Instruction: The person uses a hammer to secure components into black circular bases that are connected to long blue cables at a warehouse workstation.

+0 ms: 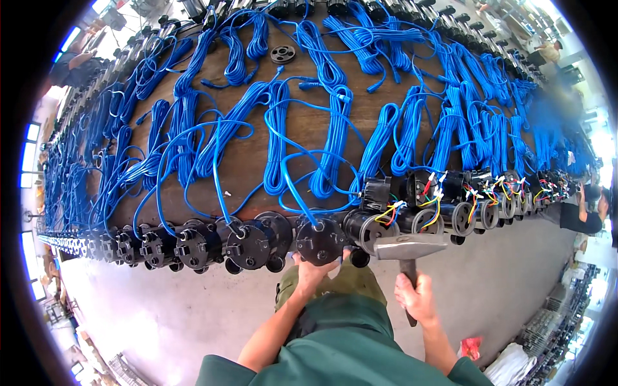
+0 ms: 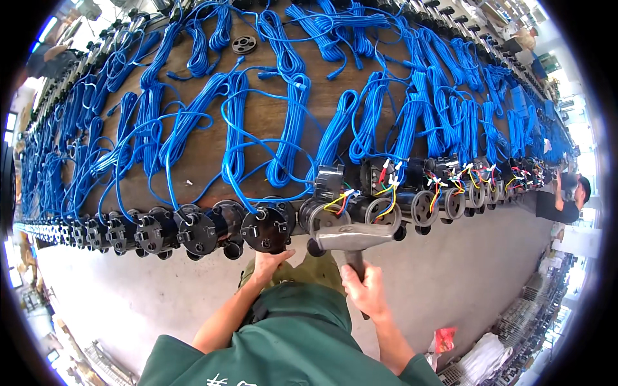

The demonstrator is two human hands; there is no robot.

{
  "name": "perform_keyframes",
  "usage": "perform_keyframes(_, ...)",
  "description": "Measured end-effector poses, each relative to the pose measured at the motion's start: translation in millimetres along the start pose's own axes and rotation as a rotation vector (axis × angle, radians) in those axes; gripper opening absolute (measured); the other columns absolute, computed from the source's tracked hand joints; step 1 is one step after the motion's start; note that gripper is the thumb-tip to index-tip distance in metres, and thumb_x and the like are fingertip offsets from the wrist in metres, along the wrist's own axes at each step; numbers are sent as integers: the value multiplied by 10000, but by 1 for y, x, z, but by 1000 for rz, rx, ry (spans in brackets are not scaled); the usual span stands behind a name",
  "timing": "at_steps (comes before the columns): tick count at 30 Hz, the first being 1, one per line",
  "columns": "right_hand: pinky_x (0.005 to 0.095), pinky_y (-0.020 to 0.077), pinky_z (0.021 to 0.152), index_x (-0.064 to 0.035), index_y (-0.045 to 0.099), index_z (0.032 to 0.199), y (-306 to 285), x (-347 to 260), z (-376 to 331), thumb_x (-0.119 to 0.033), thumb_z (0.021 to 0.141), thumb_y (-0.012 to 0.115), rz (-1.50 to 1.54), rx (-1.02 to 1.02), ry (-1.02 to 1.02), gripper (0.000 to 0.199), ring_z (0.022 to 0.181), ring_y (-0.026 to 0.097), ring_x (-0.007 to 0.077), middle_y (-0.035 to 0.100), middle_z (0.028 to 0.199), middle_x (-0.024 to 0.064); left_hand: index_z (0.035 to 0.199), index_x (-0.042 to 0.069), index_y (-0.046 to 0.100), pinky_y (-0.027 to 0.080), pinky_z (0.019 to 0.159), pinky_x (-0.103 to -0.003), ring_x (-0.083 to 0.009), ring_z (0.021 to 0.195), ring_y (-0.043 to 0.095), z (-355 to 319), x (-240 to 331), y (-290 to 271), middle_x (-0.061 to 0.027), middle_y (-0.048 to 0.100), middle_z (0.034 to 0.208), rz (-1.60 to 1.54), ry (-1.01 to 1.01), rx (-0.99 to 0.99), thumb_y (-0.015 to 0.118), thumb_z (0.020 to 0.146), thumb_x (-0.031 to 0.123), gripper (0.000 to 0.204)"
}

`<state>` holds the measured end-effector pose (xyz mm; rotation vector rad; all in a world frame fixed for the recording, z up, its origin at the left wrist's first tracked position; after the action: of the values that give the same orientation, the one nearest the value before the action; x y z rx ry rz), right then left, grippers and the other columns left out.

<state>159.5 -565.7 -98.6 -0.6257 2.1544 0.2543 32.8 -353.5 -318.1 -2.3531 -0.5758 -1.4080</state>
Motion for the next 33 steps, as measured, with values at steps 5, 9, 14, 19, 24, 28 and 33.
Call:
perform_keyframes(5, 260, 387, 469, -52, 520, 815, 14, -3, -1, -299, 1062, 646, 70, -39, -13, 371, 526, 469, 63, 499, 643, -27, 1048, 67, 649, 429, 475, -277, -101, 549, 538, -2, -23, 8, 21, 589, 739, 28, 93, -22, 892, 757, 67, 379)
perform_keyframes(9, 252, 378, 459, -59, 527, 814, 19, 20, 6, -333, 1052, 665, -106, -20, 12, 388, 523, 472, 54, 524, 656, -26, 1027, 65, 649, 435, 474, -272, -102, 536, 537, 0, -17, 10, 15, 599, 733, 68, 97, -47, 880, 781, 85, 339)
perform_keyframes(14, 250, 378, 462, -60, 538, 804, 10, 19, 12, -340, 1047, 670, -174, -36, -46, 394, 530, 479, 51, 541, 661, -25, 1009, 62, 658, 476, 523, -277, -111, 593, 579, 13, -25, 11, 0, 642, 781, -127, -199, 6, 855, 816, 121, 282)
perform_keyframes(19, 270, 381, 471, -48, 555, 782, 6, -12, 11, -299, 1032, 680, -22, 28, -111, 375, 537, 499, 64, 544, 629, -22, 995, 70, 676, 510, 595, -300, -117, 677, 612, 25, -74, 16, -2, 655, 807, 122, 193, 80, 807, 852, 133, 204)
perform_keyframes(24, 297, 424, 495, -20, 636, 813, 34, 62, 8, -293, 1002, 705, -104, -104, 175, 339, 556, 544, 75, 592, 631, -9, 1004, 62, 685, 509, 594, -323, -125, 669, 604, 20, -63, 5, -14, 653, 798, 338, 257, 78, 803, 835, 122, 215)
perform_keyframes(28, 267, 414, 482, -40, 565, 768, 13, 22, 8, -269, 1015, 703, -8, 5, 145, 364, 523, 506, 66, 548, 618, -32, 1052, 32, 671, 510, 588, -301, -121, 679, 613, 23, -49, 5, -13, 660, 834, 13, -18, 40, 866, 785, 122, 342)
perform_keyframes(33, 353, 455, 583, 8, 611, 898, -1, -6, 6, -62, 945, 625, -385, 104, -199, 85, 624, 514, 181, 568, 697, 60, 1212, 73, 686, 529, 835, -410, -190, 943, 698, 1, 51, -4, -64, 739, 1067, 222, -75, -39, 856, 791, 234, 482)
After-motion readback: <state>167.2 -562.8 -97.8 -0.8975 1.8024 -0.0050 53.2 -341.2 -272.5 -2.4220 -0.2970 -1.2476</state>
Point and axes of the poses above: each hand's wrist, its own z-axis towards the middle knuckle, its own y-axis out of the palm, x = y × z, the point moved 6 cm from there along z, towards the middle knuckle
